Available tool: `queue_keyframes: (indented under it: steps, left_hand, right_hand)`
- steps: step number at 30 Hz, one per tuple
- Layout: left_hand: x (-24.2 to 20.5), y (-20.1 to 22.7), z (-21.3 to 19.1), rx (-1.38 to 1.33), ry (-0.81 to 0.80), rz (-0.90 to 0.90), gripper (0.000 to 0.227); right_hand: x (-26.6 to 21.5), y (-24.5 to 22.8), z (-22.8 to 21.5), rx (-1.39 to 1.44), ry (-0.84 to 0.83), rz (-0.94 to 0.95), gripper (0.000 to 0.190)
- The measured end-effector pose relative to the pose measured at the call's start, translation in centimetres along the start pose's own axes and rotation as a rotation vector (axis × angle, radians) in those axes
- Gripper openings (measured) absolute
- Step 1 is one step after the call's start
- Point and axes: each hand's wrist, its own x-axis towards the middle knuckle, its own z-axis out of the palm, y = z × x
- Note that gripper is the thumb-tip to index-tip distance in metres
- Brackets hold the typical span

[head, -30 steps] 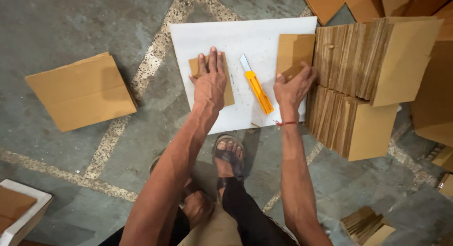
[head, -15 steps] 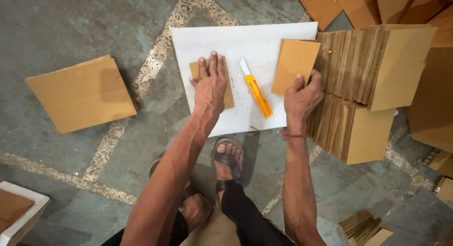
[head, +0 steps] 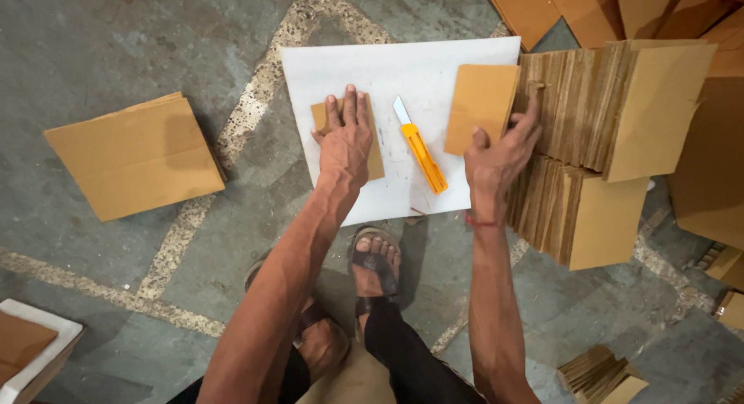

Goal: The person sits on the floor and uses a yellow utility knife to cut rectangular pieces of brown cardboard on a white protective sheet. They repeatedly slice the cardboard, separate the cut sections, and stack the finished pieces into a pile.

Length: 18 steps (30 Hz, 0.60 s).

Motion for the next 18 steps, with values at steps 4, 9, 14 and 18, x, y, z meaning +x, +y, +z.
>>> queue_keyframes:
  steps: [4, 9, 14, 18]
  left_hand:
    - [-0.1, 0.0, 0.1, 0.020, -0.005, 0.010, 0.106]
    - [-0.3, -0.1, 0.5, -0.011, 0.034, 0.010, 0.103]
    - [-0.1, 0.0, 0.4, 0.032, 0.033, 0.005, 0.103]
    - [-0.7, -0.2, -0.4, 0.004, 0.007, 0.021, 0.106]
  right_hand:
    - [-0.3, -2.2, 0.4, -0.020, -0.124, -0.081, 0.068]
    - [-0.8, -5.4, -0.9, 0.081, -0.221, -0.095, 0.063]
    - [-2.4, -5.1, -11.5, 0.468, -0.089, -0.107, 0.048]
    - [-5.1, -3.6, -21.8, 0.490, 0.091, 0.141, 0.036]
